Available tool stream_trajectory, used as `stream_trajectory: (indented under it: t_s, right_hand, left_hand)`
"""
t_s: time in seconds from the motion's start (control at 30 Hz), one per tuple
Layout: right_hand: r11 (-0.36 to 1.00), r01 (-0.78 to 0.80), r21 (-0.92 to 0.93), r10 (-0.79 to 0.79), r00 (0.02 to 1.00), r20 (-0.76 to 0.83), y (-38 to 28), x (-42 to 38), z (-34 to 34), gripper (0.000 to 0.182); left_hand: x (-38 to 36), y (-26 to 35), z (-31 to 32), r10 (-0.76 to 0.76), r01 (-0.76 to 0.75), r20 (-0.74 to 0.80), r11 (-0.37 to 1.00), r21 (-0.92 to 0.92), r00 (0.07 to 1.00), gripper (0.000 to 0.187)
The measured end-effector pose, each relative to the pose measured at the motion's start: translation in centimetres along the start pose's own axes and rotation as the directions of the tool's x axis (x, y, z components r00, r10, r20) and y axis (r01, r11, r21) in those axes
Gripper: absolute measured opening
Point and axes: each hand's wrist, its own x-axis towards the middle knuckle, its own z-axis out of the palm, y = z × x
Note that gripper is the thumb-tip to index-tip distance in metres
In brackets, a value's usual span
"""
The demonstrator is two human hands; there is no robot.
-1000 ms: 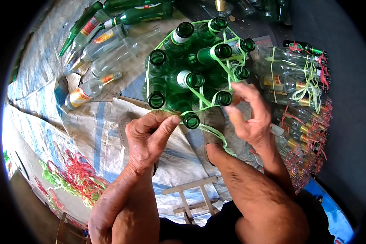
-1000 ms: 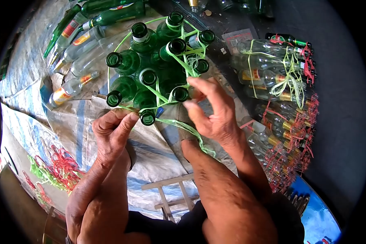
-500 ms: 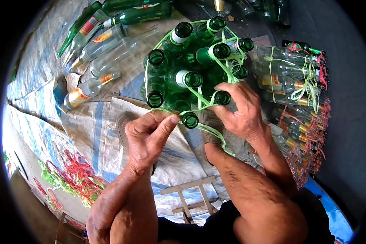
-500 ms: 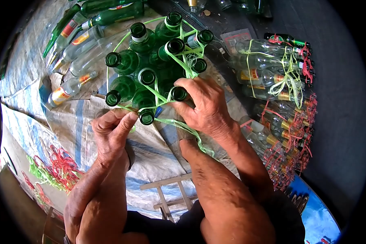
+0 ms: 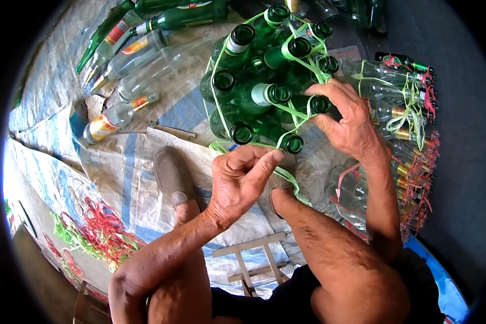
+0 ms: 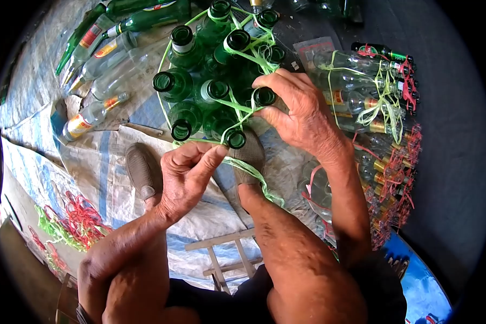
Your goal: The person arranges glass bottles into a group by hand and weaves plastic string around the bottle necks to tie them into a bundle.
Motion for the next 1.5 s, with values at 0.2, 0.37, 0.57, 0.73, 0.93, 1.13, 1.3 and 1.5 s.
stream_trajectory:
  t_s: [0.2, 0.37, 0.57, 0.73, 0.93, 1.13, 1.3, 1.5]
  right_hand:
    - [0.986, -0.106, 0.130, 0.116, 0.991, -0.070, -0.2, -1.0, 1.5, 0.047]
    - [0.988, -0.077, 0.135, 0.092, 0.990, -0.108, -0.1, -1.2, 2.0, 0.049]
    - [0.983, -0.084, 0.163, 0.102, 0.990, -0.101, -0.2, -1.2, 2.0, 0.051]
    - [0.976, -0.144, 0.161, 0.171, 0.970, -0.172, -1.8, -1.3, 2.4, 0.059]
    - [0.994, 0.021, -0.104, -0.046, 0.968, -0.246, -4.5, -1.0, -0.4, 0.049]
    - [0.979, 0.202, 0.013, -0.203, 0.979, 0.033, -7.2, 1.6, -0.3, 0.033]
    - [0.977, 0.195, -0.082, -0.164, 0.943, 0.288, -8.3, 3.2, 0.3, 0.024]
    - [0.990, 0.138, -0.042, -0.104, 0.887, 0.449, -8.0, 4.4, -0.1, 0.027]
  left_hand:
    - [0.5, -0.6, -1.1, -0.042, 0.045, 0.066, 0.998, -0.051, 0.997, 0.016]
    - [1.0, -0.6, -1.6, -0.092, 0.097, 0.099, 0.994, -0.052, 0.991, 0.017]
    - [1.3, -0.8, -1.5, -0.099, 0.108, 0.107, 0.991, -0.082, 0.989, 0.017]
    - [1.5, -1.1, -2.2, -0.152, 0.166, 0.134, 0.982, -0.095, 0.979, 0.019]
    - [1.3, -1.4, -2.4, -0.126, 0.132, 0.081, 0.989, -0.072, 0.989, 0.016]
    - [1.4, -1.1, -2.3, -0.068, 0.067, 0.024, 0.997, 0.034, 0.997, 0.015]
    - [1.5, -0.4, -1.9, -0.014, 0.023, -0.065, 0.991, 0.135, 0.998, 0.025]
    - [1.3, -0.7, -1.7, 0.055, -0.029, -0.126, 0.979, 0.201, 0.990, 0.026]
